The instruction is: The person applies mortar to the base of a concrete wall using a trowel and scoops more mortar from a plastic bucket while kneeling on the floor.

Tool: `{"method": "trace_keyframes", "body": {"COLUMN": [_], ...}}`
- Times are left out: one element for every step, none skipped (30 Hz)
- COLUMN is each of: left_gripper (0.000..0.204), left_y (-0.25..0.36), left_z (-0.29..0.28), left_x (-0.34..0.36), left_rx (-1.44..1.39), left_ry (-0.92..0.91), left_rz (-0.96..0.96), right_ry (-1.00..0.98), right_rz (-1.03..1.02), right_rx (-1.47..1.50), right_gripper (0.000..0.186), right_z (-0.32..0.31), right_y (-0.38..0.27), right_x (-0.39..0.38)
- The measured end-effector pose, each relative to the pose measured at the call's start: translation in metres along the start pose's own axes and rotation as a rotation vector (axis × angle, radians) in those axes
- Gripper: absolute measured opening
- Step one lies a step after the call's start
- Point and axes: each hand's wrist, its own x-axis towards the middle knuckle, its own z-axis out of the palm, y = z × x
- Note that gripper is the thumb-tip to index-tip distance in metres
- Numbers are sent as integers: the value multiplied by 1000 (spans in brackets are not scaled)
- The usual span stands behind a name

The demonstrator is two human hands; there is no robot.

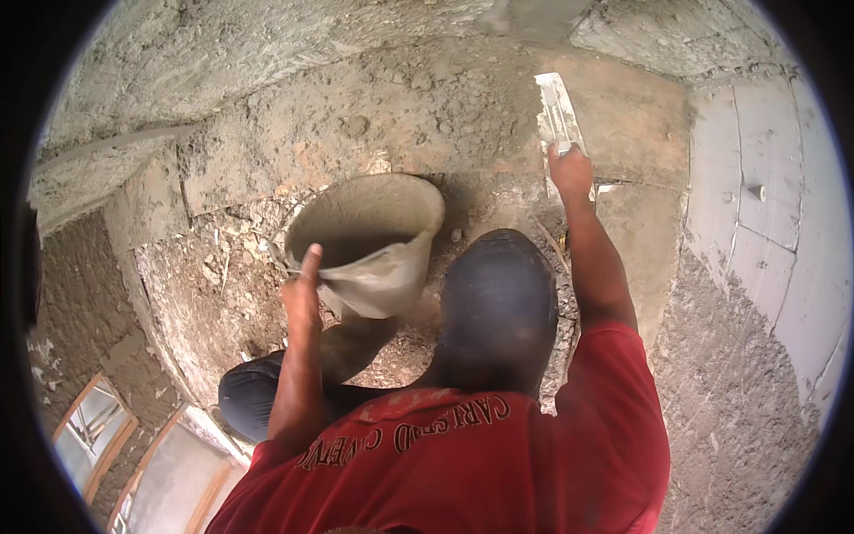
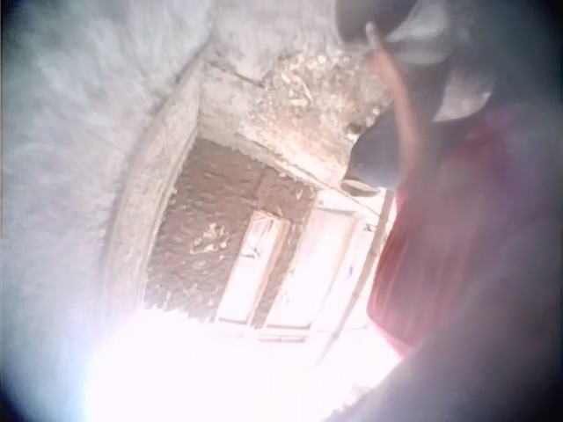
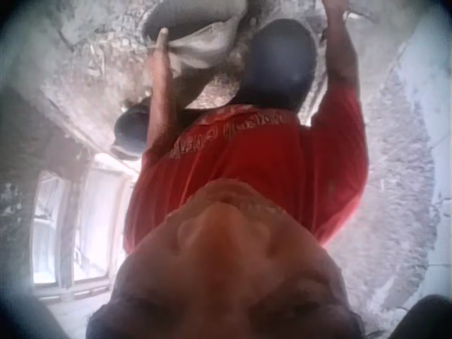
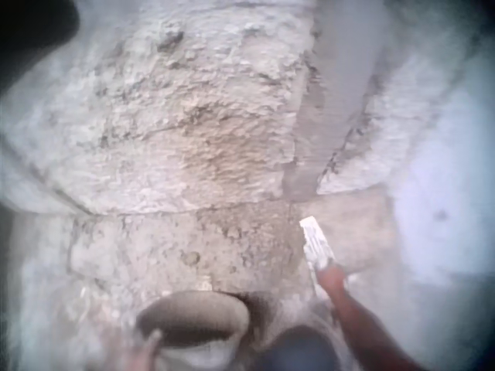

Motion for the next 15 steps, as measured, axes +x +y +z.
{"method": "trace_keyframes", "body": {"left_gripper": [60, 39, 29, 19, 14, 26, 27, 27, 28, 26, 26, 26, 26, 26, 25], "left_y": [5, 7, -4, -22, -28, -20, 14, 24, 33, 18, 22, 34, 42, 48, 74], "left_z": [18, 5, -3, -8, -1, 16, 42, 66, 90, 107, 112, 116, 117, 117, 124], "left_x": [7, 15, 36, 54, 58, 47, 9, -6, -21, -4, 9, 20, 25, 27, 8], "left_rx": [-355, -194, -399, -598, -773, -689, -526, -380, -230, -96, -225, -355, -447, -539, -823], "left_ry": [128, 151, 102, 58, 42, -1, -8, 53, 118, 276, 260, 243, 222, 200, 153], "left_rz": [231, 103, 91, 75, 139, 94, 45, 93, 133, 263, 234, 215, 149, 84, 1], "right_ry": [6, -2, -11, -28, -46, -65, -79, -90, -102, -120, -132, -135, -137, -140, -103], "right_rz": [5, 1, -12, -28, -29, -45, -48, -64, -108, -183, -243, -267, -290, -313, -304], "right_rx": [-16, -5, 12, 32, 48, 78, 101, 130, 129, 149, 153, 133, 114, 94, 131], "right_gripper": [55, 55, 56, 56, 56, 56, 56, 55, 55, 54, 53, 52, 51, 50, 50], "right_z": [0, 0, 0, 3, 6, 8, 10, 9, 9, 9, 8, 7, 5, 3, 6], "right_y": [0, 0, -5, -14, -37, -48, -51, -56, -58, -76, -80, -81, -80, -79, -70], "right_x": [1, 1, 2, 0, -2, 0, 3, 8, 10, 13, 17, 19, 20, 21, 22]}}
